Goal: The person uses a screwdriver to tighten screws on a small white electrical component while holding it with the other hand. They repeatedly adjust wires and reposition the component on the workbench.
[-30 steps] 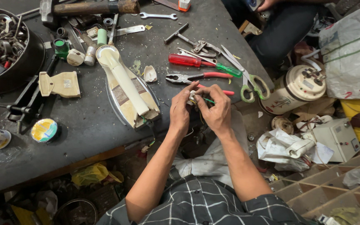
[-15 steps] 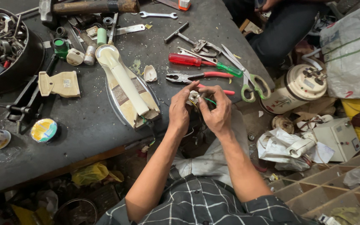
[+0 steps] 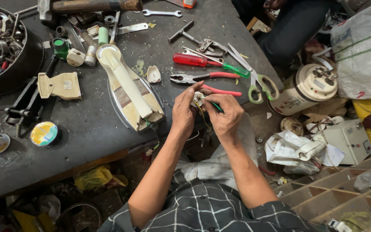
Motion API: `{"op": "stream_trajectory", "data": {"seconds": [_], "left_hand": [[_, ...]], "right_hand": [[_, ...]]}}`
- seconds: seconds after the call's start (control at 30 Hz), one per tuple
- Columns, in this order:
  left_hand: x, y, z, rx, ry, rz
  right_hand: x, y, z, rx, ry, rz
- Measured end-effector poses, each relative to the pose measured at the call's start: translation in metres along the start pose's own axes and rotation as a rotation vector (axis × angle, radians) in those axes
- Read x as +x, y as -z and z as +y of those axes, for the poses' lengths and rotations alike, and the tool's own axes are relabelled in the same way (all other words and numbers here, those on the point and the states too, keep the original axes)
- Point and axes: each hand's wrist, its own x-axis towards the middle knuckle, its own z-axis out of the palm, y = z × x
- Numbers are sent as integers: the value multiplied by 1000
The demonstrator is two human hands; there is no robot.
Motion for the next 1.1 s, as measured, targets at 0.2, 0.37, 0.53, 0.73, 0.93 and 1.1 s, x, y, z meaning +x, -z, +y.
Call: {"op": "stream_trajectory", "data": {"seconds": [0.2,0.37,0.53,0.73,0.93,1.1], "left_hand": [[4,-2,-6,131,-82,-8],[7,-3,-10,145,-81,-6],[10,-5,-14,183,-85,16],[12,-13,-19,62,-23,41],[-3,-24,-25,-5,12,38],[-23,-39,-30,7,10,80]], "right_hand": [[1,0,12,-44,106,-15],[0,2,22,-55,150,-32],[1,6,32,-69,207,-56],[-3,20,36,-43,239,-97],[-18,34,20,71,-62,-94],[-18,58,8,75,-120,-84]]}}
